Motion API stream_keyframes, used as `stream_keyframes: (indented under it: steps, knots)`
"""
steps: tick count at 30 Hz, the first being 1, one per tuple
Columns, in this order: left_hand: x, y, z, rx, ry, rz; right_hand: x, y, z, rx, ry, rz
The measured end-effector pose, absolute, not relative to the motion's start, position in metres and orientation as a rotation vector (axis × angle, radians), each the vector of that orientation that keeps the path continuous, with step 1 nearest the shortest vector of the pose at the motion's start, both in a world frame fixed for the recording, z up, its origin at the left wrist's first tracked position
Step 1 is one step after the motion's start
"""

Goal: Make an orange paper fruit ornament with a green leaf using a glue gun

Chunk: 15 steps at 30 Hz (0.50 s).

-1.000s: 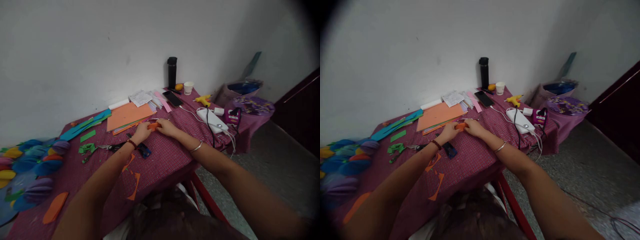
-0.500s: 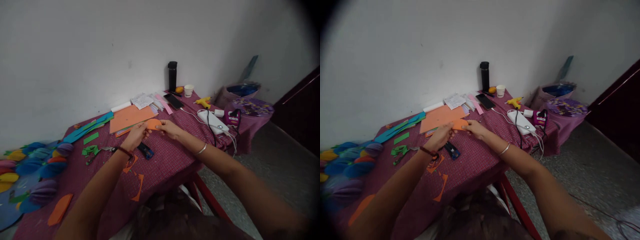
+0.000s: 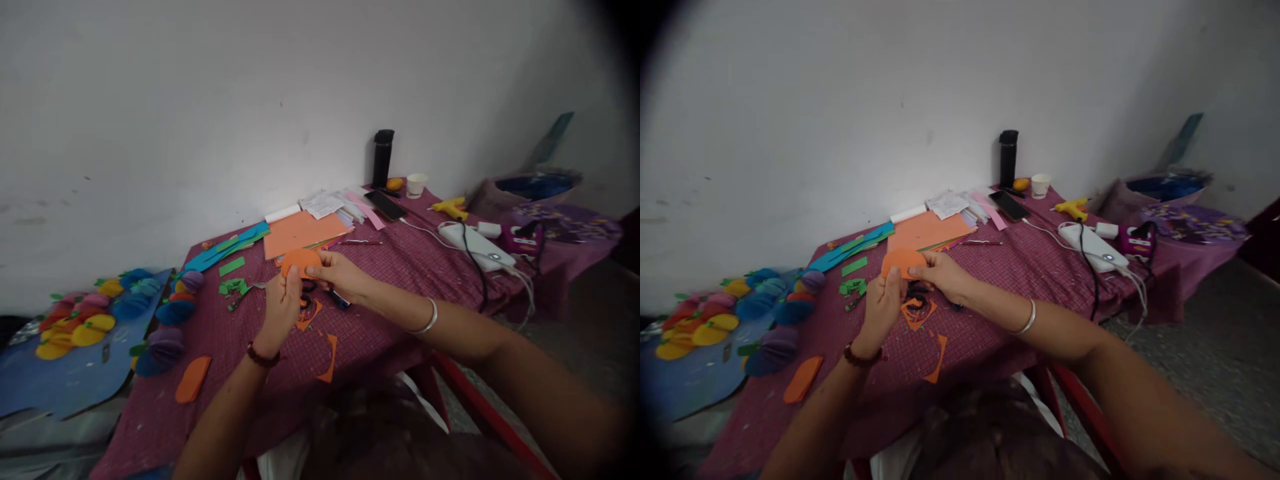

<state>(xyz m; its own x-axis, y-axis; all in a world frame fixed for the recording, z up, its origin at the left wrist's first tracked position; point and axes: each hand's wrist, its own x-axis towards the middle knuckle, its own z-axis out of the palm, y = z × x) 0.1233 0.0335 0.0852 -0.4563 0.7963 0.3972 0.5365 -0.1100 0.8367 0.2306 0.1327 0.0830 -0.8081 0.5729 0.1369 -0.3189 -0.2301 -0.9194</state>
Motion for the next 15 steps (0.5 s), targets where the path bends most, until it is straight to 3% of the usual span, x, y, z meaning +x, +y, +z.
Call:
stream_keyframes:
  steps: [9,15]
  knots:
    - [0.063,0.008,0.071,1.155,1.637,1.574,0.193,0.124,0.078,-0.354,-1.794,1.927]
    - [0.05,0.009,0.056,0.909,1.504,1.739,0.185,0.135,0.062,-0.242,-1.784,2.171]
